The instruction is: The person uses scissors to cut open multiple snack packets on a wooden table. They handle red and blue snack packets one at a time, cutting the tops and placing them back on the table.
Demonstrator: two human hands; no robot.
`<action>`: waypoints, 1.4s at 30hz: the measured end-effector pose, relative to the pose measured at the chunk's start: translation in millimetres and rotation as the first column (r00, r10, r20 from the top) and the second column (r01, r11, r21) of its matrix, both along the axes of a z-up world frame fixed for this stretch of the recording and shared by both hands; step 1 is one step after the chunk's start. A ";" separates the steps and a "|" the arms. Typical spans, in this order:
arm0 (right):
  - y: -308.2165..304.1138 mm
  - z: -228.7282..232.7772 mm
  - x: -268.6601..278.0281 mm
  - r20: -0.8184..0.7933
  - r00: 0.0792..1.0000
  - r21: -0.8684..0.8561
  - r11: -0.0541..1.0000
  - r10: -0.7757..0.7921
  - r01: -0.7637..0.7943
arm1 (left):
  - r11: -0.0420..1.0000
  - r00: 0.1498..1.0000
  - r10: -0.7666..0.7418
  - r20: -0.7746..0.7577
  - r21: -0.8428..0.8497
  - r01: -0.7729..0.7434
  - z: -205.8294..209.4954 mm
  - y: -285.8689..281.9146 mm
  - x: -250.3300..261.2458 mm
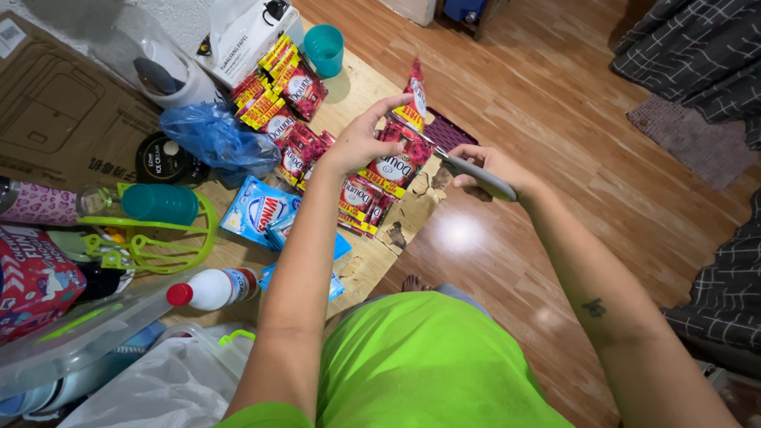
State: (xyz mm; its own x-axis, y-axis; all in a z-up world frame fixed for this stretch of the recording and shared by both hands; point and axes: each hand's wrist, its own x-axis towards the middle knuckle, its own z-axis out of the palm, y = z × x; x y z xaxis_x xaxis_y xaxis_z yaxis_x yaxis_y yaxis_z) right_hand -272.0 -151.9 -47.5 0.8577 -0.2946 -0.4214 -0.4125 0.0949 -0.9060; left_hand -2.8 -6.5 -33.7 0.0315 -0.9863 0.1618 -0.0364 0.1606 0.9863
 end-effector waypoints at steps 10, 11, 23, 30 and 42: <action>-15.7 -26.6 -22.1 0.035 0.999 -0.081 0.997 0.001 0.002 | 0.963 0.947 0.241 -0.213 0.170 -0.207 2.8 13.0 5.5; -16.3 -31.0 -23.4 0.052 0.998 -0.057 0.997 -0.041 0.044 | 0.961 0.945 0.247 -0.216 0.177 -0.211 2.7 15.0 6.5; 4.6 -77.2 55.8 -0.107 0.874 0.444 0.764 -0.474 0.469 | 0.987 0.966 0.099 -0.241 0.148 -0.064 -66.9 27.2 -23.3; 20.6 -74.3 87.2 0.093 0.845 0.439 0.783 -0.527 0.440 | 0.982 0.962 0.100 -0.255 0.184 -0.053 -77.6 42.3 -14.6; 73.8 -100.0 128.5 0.145 0.811 0.096 0.824 -0.566 0.558 | 0.585 0.639 0.762 -0.103 0.531 -0.613 -78.4 23.9 23.0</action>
